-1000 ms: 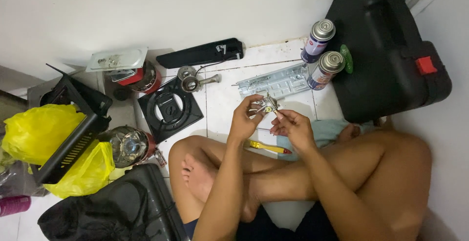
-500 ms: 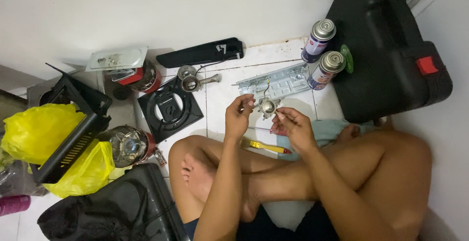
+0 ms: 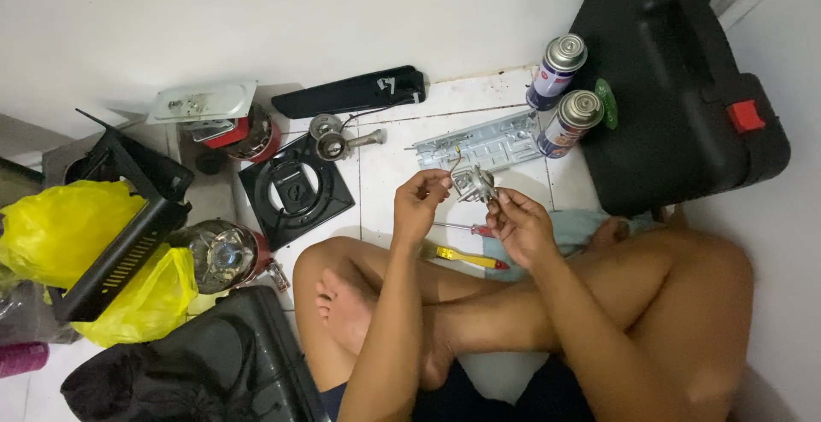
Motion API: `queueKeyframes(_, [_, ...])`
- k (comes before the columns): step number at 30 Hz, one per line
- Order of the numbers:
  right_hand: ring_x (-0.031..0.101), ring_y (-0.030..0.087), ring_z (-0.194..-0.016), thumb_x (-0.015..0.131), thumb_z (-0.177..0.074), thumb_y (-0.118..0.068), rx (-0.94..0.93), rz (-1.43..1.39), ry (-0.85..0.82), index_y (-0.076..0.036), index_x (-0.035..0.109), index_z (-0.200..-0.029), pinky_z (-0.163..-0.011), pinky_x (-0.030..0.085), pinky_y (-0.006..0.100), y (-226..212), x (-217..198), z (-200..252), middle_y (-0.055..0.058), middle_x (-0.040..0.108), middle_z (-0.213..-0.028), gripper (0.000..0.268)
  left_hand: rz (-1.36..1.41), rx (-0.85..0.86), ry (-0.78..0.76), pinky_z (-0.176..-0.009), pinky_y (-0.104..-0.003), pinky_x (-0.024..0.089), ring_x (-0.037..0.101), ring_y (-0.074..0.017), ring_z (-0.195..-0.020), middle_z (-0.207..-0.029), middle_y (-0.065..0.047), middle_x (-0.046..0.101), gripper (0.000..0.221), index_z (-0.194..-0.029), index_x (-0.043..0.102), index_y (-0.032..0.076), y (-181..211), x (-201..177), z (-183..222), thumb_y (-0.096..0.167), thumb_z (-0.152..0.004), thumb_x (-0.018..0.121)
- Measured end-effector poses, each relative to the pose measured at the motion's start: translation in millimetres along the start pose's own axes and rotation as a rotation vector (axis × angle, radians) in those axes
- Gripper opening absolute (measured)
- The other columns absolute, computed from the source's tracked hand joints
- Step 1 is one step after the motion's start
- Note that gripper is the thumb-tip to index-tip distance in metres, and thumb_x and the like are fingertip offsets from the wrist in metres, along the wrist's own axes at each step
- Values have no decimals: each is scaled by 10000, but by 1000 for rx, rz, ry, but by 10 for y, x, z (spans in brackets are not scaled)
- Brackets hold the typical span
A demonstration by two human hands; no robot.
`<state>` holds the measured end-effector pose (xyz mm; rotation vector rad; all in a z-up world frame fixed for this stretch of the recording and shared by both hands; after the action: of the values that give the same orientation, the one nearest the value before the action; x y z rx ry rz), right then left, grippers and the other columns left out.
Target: Inspecting and adjusting a metal component assembly using a screwdriver while sitting on the floor.
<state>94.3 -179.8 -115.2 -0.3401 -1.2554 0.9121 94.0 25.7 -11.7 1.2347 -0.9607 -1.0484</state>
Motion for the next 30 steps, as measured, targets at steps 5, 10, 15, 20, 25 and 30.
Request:
queueKeyframes(5, [720, 241, -645, 629, -1018, -167, -4, 18, 10, -41, 675, -1170, -469, 521, 294, -43, 45, 19, 113, 663, -812, 203, -45, -106, 122, -699, -297, 569, 674, -181, -712, -827, -137, 723, 154, -1029, 751, 56, -217, -220, -53, 99, -882, 734])
queueKeyframes(10, [737, 246, -668, 654, -1002, -155, 15, 65, 69, -44, 675, -1163, -515, 584, 315, -15, -10, 15, 132, 704, -835, 196, -105, -284, 311, -683, -270, 541, 675, -176, -741, -885, -131, 724, 209, -1087, 736, 50, -466, -556, -94, 128, -930, 623])
queueKeyframes(15, [739, 264, -664, 623, -1034, -160, 45, 193, 167, -21, 670, -1167, -538, 623, 367, 46, -186, -12, 121, 693, -815, 199, -353, -334, 330, -754, -320, 563, 721, -203, -839, -978, -111, 739, 270, -1169, 717, 95, -1202, -735, -448, 149, -918, 635])
queueKeyframes(20, [714, 245, -649, 535, -1079, -128, 2, 403, 284, 34, 642, -1169, -556, 634, 359, -38, -281, 39, 115, 633, -791, 214, -504, -372, 292, -993, -441, 535, 651, -342, -1183, -1234, -163, 695, 373, -1297, 649, 74, -1291, -769, -606, 170, -936, 638])
queueKeyframes(25, [720, 255, -650, 515, -1072, -71, -73, 610, 402, 69, 645, -1162, -568, 645, 361, -136, -346, -35, 149, 645, -788, 211, -659, -252, 224, -1019, -475, 529, 628, -376, -1206, -1265, -170, 674, 420, -1316, 635, 55, -882, -729, -888, 144, -911, 703])
queueKeyframes(30, [767, 316, -709, 544, -1038, -52, 40, 607, 353, 32, 697, -1125, -612, 671, 417, 150, -492, -271, 206, 726, -832, 195, -476, -172, 57, -1089, -513, 478, 583, -391, -1265, -1351, -174, 633, 473, -1353, 620, 94, -702, -342, -1030, 87, -891, 723])
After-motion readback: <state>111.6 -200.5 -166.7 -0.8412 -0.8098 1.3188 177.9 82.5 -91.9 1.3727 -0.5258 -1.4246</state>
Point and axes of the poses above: each hand's wrist, its own z-axis away from the middle knuckle, its own x-axis out of the palm, y = z × x, the point moved 10 cm from there along -z, towards the middle knuckle
